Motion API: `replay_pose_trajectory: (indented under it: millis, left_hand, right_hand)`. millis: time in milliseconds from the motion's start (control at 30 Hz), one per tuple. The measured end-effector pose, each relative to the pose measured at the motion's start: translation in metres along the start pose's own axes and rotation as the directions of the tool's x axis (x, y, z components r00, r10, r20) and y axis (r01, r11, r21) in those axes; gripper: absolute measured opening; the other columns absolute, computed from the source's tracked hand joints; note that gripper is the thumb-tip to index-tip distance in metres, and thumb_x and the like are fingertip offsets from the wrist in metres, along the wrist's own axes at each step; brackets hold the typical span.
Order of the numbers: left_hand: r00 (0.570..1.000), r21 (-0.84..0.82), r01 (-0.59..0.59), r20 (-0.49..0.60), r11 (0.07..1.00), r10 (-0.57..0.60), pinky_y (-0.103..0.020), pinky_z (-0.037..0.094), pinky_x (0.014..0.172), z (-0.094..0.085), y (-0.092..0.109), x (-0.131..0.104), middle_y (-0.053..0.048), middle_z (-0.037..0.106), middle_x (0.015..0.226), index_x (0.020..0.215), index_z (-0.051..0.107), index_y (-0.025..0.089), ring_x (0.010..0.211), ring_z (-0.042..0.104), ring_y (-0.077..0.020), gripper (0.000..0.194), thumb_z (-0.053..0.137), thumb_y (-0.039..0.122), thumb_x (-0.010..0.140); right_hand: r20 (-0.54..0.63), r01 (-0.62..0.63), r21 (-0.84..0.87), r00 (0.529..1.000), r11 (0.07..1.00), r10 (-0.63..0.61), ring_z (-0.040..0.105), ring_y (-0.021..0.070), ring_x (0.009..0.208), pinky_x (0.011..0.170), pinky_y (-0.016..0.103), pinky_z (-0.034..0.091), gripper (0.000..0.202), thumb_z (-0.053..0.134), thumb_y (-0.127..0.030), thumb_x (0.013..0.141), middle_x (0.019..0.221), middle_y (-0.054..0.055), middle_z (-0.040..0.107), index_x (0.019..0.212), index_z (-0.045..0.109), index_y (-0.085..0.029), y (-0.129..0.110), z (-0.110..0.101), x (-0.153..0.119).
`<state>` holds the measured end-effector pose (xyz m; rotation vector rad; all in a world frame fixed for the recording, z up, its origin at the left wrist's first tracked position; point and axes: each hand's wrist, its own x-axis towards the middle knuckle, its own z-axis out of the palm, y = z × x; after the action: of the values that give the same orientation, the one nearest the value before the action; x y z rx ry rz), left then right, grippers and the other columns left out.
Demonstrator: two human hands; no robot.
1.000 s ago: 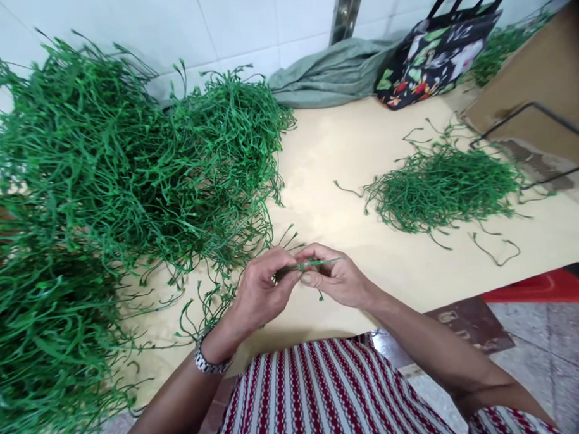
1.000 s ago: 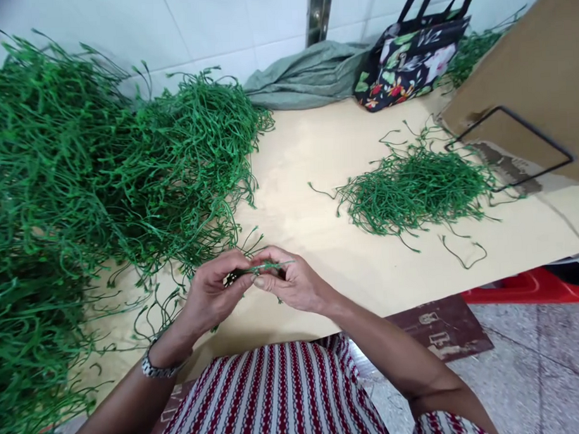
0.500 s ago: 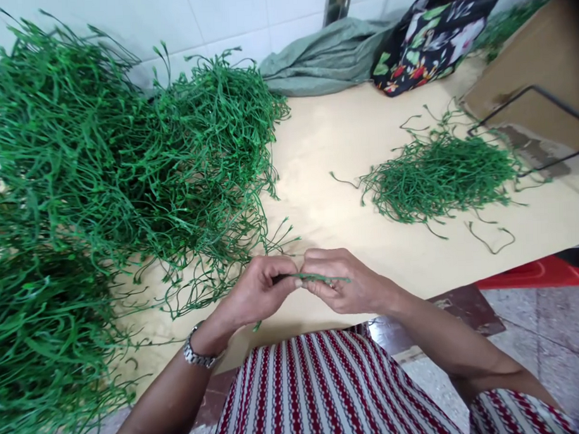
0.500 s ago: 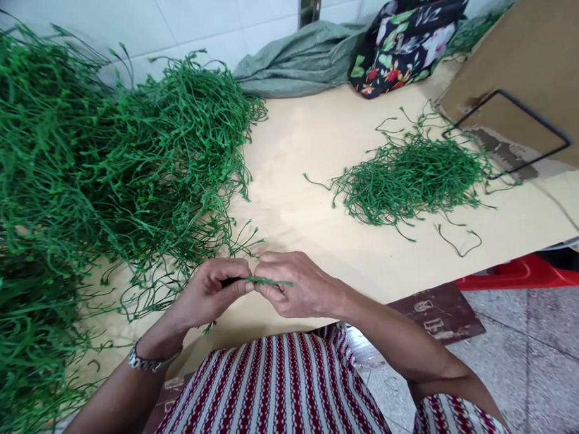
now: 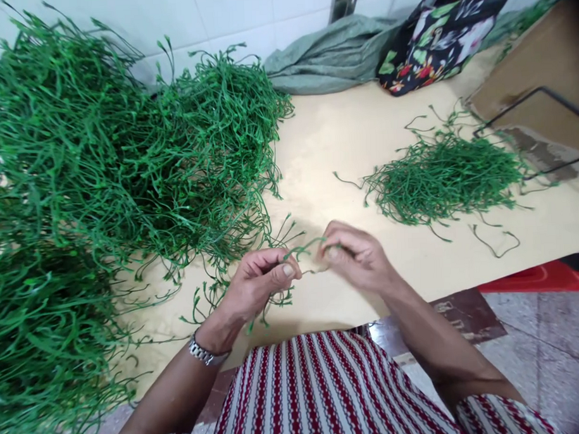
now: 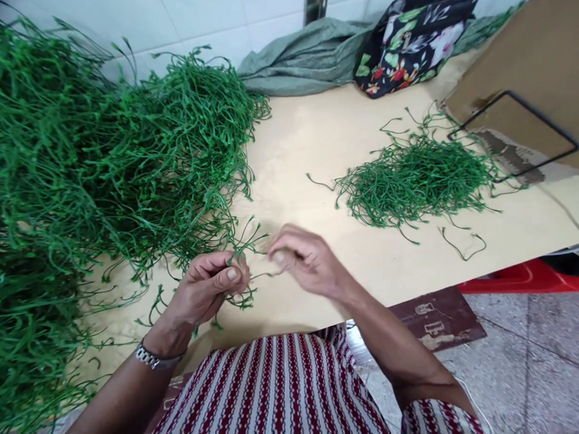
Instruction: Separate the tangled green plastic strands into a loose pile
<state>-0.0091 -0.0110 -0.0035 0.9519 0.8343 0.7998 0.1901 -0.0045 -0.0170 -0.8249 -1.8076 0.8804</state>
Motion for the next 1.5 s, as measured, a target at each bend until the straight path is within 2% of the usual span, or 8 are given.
replay_pose_trajectory:
  millis: [133,233,333,600,733,833,1000,1500]
  left_hand:
    - [0.996,-0.094,0.069,-0.044,0.993,-0.073,-0.022,0.039,0.053,-0.001,0.005,0.004,-0.004,0.06,0.069,0.07,0.067,0.011,0.056,0.049,-0.0101,0.013,0.065,0.021,0.061]
    - [0.992,-0.07,0.077,-0.095,0.995,-0.083,-0.022,0.041,0.052,0.001,0.005,0.006,-0.004,0.061,0.07,0.073,0.067,0.011,0.056,0.051,-0.01,0.014,0.06,0.016,0.062]
    - [0.986,0.004,0.003,-0.164,1.0,-0.002,-0.021,0.042,0.053,0.004,0.002,0.008,-0.002,0.06,0.072,0.075,0.064,0.013,0.055,0.051,-0.0084,0.012,0.062,0.016,0.064]
    - [0.957,0.137,-0.034,-0.28,0.99,0.071,-0.02,0.039,0.055,0.01,0.002,0.011,0.003,0.054,0.062,0.067,0.058,0.013,0.054,0.051,-0.0077,0.005,0.062,0.013,0.064]
    - [0.948,0.143,-0.072,-0.299,0.987,0.112,-0.018,0.033,0.05,0.011,0.002,0.014,0.003,0.053,0.06,0.063,0.06,0.013,0.053,0.044,-0.0057,0.006,0.065,0.01,0.061]
    - [0.949,0.15,-0.085,-0.289,0.985,0.126,-0.018,0.032,0.051,0.013,0.0,0.014,0.003,0.054,0.06,0.065,0.062,0.014,0.054,0.043,-0.0059,0.006,0.066,0.01,0.062]
    - [0.921,0.151,-0.218,-0.297,0.964,0.254,-0.019,0.036,0.056,0.015,-0.007,0.011,0.002,0.054,0.065,0.066,0.064,0.016,0.061,0.046,-0.0078,0.007,0.068,0.01,0.063]
    - [0.987,0.327,-0.078,-0.111,0.942,0.12,-0.02,0.033,0.053,0.017,0.006,0.008,0.003,0.046,0.061,0.069,0.052,0.014,0.057,0.04,-0.008,0.011,0.061,0.02,0.07]
  right_hand:
    - [-0.275,-0.148,-0.73,0.957,0.667,-0.089,0.052,0.0187,0.082,0.072,0.032,0.041,0.019,0.042,-0.025,0.087,0.082,0.009,0.056,0.079,0.057,-0.016,0.028,-0.065,0.006]
    - [-0.381,-0.347,-0.892,0.922,0.29,-0.07,0.052,0.0242,0.09,0.082,0.041,0.036,0.023,0.041,-0.025,0.087,0.09,0.014,0.06,0.091,0.061,-0.014,0.056,-0.111,0.004]
    - [-0.346,-0.358,-0.918,0.933,0.172,0.1,0.049,0.0303,0.103,0.09,0.052,0.026,0.027,0.048,-0.034,0.085,0.107,0.016,0.059,0.1,0.061,-0.016,0.084,-0.135,-0.002]
    - [-0.311,-0.3,-0.881,0.95,0.365,0.029,0.05,0.0326,0.106,0.095,0.054,0.025,0.036,0.054,-0.033,0.083,0.113,0.017,0.058,0.115,0.056,-0.018,0.052,-0.137,-0.001]
    - [-0.246,-0.134,-0.618,0.969,0.775,-0.029,0.058,0.0212,0.085,0.076,0.037,0.046,0.015,0.053,-0.026,0.084,0.087,0.009,0.063,0.093,0.063,-0.019,0.007,-0.083,0.01]
    - [0.113,-0.033,-0.233,0.992,0.972,0.061,0.059,0.0164,0.088,0.076,0.032,0.049,0.019,0.054,-0.027,0.084,0.094,0.007,0.062,0.099,0.06,-0.017,-0.005,-0.027,0.015]
    - [0.095,-0.044,0.032,0.995,0.999,0.041,0.057,0.0115,0.079,0.071,0.026,0.049,0.014,0.056,-0.024,0.083,0.086,0.005,0.06,0.094,0.057,-0.015,0.006,0.021,0.012]
    - [0.097,0.033,-0.103,0.995,0.994,-0.023,0.054,0.0112,0.067,0.061,0.023,0.044,0.006,0.05,-0.023,0.086,0.074,0.002,0.057,0.084,0.051,-0.018,0.001,0.017,0.001]
